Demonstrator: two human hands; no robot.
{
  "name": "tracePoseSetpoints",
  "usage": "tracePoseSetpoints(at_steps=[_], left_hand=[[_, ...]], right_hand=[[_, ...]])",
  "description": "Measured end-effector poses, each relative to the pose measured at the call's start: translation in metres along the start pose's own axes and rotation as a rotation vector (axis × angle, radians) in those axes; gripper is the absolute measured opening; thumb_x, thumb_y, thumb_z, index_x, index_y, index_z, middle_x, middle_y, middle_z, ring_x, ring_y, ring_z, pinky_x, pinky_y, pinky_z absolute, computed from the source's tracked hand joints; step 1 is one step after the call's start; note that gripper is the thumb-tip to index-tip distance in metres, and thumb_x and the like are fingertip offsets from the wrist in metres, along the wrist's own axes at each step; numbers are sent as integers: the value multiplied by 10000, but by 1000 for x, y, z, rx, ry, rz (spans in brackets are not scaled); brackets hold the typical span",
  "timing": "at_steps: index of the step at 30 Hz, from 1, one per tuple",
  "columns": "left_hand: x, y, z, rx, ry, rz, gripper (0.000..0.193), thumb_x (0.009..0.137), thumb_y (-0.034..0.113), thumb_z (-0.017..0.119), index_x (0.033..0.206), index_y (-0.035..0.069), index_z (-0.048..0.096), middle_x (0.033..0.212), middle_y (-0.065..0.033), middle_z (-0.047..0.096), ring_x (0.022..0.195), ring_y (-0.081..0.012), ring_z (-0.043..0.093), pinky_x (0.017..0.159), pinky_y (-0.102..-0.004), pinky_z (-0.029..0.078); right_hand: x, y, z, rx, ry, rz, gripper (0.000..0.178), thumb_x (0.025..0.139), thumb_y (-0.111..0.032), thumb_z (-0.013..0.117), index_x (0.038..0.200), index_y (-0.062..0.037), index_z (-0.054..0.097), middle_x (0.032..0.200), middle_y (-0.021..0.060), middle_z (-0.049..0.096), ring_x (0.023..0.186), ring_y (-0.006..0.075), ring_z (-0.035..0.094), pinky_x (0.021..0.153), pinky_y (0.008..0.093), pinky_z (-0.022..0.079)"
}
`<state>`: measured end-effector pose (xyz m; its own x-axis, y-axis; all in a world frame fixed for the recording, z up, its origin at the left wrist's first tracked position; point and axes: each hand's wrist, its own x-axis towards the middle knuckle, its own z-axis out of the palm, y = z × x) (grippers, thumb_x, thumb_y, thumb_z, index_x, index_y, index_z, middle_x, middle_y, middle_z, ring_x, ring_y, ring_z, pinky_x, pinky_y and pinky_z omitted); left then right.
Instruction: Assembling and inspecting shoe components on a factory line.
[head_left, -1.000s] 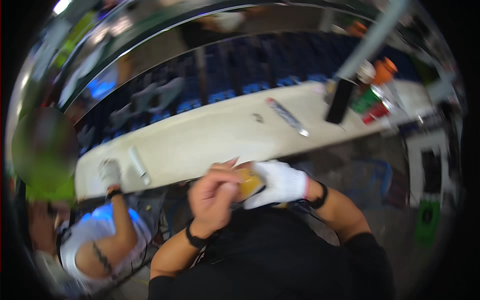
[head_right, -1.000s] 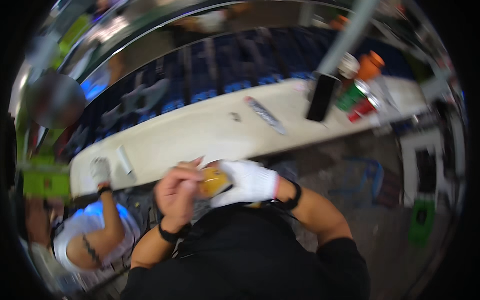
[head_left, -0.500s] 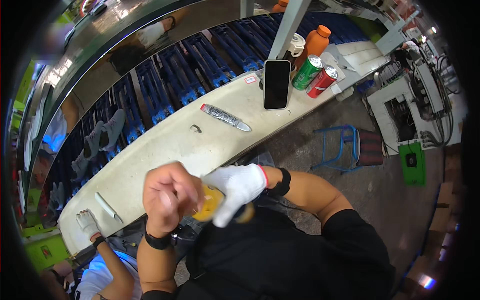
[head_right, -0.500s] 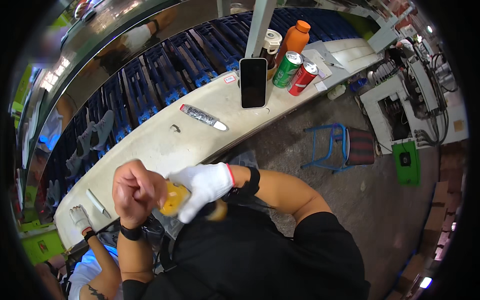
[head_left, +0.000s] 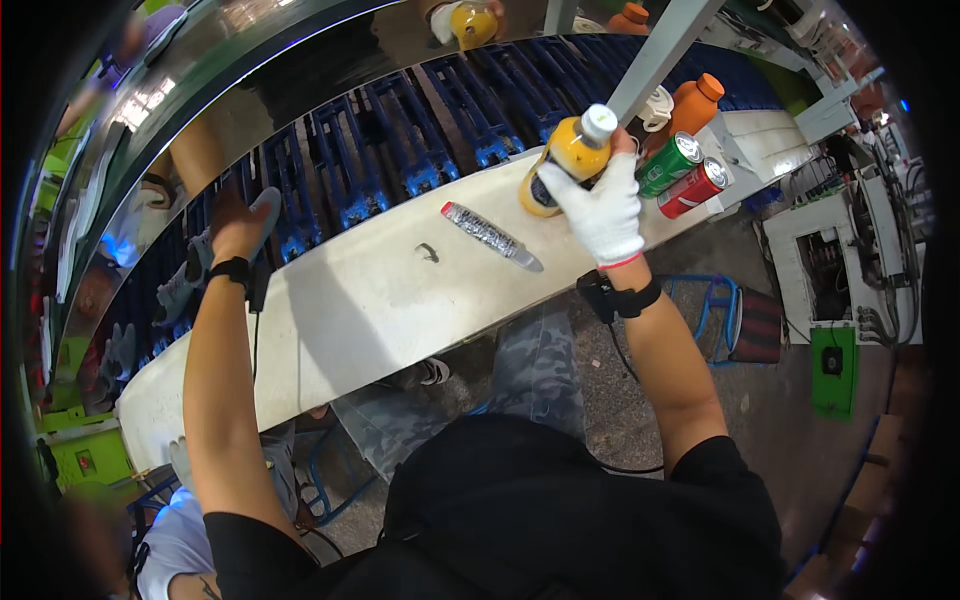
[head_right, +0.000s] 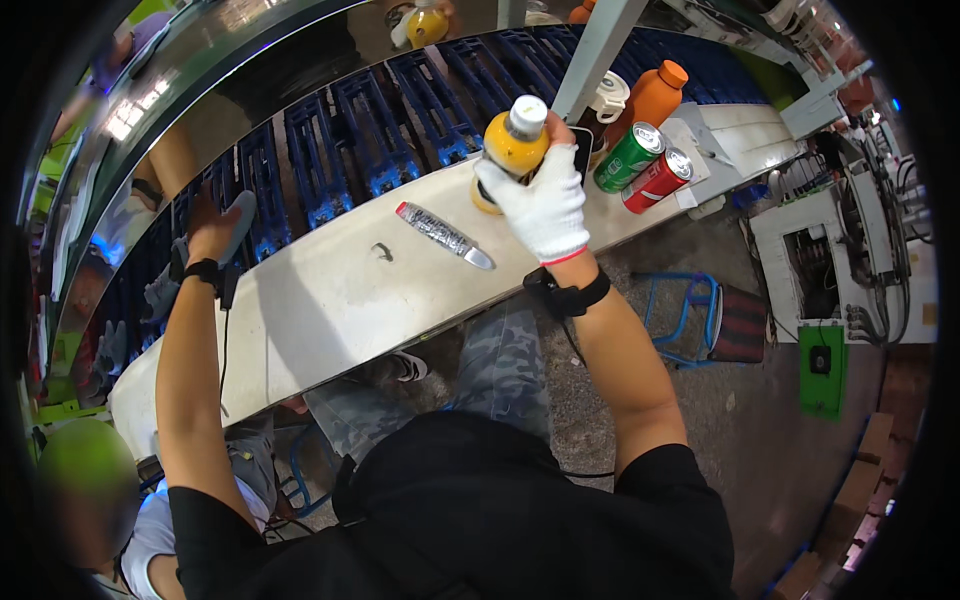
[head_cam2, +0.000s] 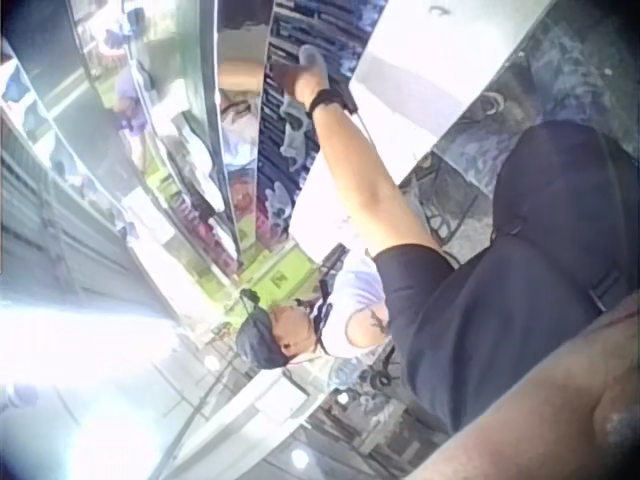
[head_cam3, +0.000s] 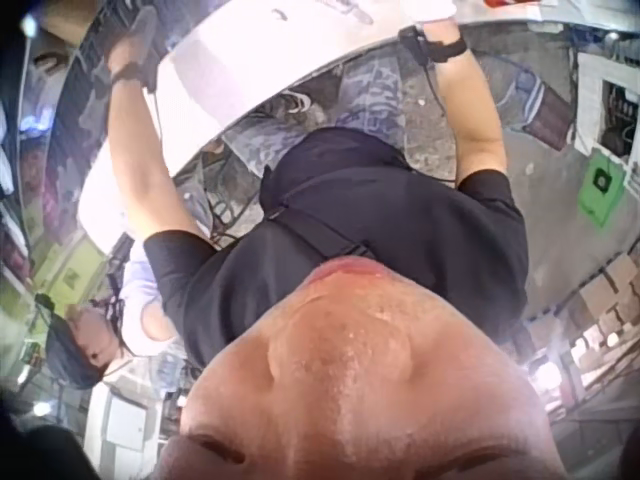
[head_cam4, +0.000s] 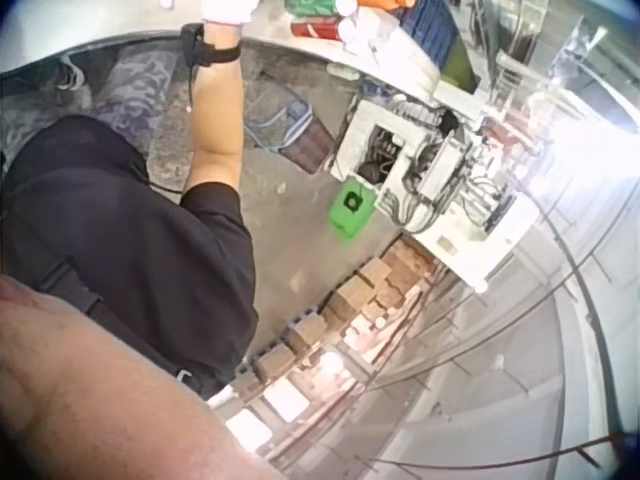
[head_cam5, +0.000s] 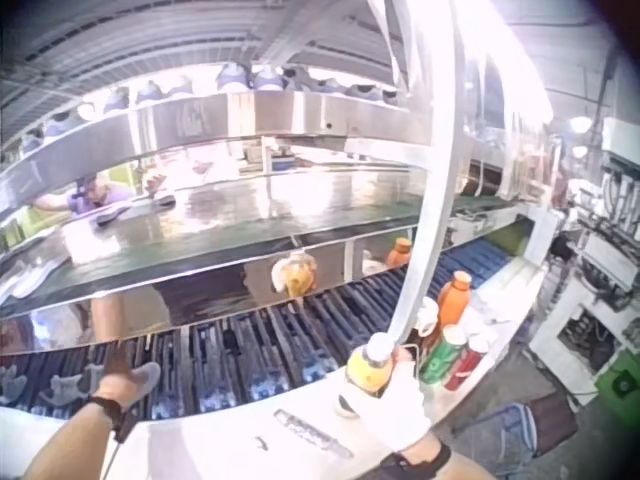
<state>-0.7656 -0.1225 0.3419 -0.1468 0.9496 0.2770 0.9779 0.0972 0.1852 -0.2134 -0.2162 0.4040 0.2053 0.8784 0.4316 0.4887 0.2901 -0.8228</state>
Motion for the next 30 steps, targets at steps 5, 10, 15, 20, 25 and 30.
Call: tracePoseSetpoints(at_steps=[5,10,15,20,25,30], left_hand=[[21,-65,45,289,-342,-192,950,838,396,902,1628,72,485,1503,-273,648,1409,-430,620,1177,-518,509],[14,-23,11,340,-463,-105,700,862,475,819,1439,103,678,1365,-205,755,1264,-416,723,1051,-524,580],[-34,73,-38,-198,-311,-131,674,923,591,762,1433,155,704,1176,-229,803,1094,-427,775,956,-515,615],[-141,80,-74,-720,-514,264,556,943,500,822,1326,105,737,1183,-230,786,1104,-388,761,978,-471,593],[-205,58,-60,-423,-230,309,457,971,355,778,1341,88,754,1178,-190,775,1173,-378,719,1102,-489,530],[-207,140,-51,-209,-198,402,545,949,309,749,1427,63,660,1118,-177,740,1068,-393,726,1016,-527,555]], right_hand=[[1,11,8,-277,-8,-247,936,861,-323,947,1587,-10,445,1381,272,675,1192,442,704,1064,525,560],[17,3,5,-332,-73,-150,870,840,-426,944,1499,4,574,1295,263,712,1181,463,692,1051,548,547],[11,-1,-20,-218,13,-179,941,759,-87,970,1572,11,506,1338,171,678,1236,331,679,1126,455,527],[-10,-78,-6,-139,81,-763,726,789,-75,923,1441,-17,610,1379,206,660,1246,344,675,1131,450,505],[25,-241,138,-51,-440,-1173,563,880,-312,888,1355,-64,716,1451,203,679,1331,399,653,1119,504,506],[54,-350,319,-221,-603,-1252,743,946,-614,730,1475,-95,680,1600,207,599,1431,397,602,1175,500,488]])
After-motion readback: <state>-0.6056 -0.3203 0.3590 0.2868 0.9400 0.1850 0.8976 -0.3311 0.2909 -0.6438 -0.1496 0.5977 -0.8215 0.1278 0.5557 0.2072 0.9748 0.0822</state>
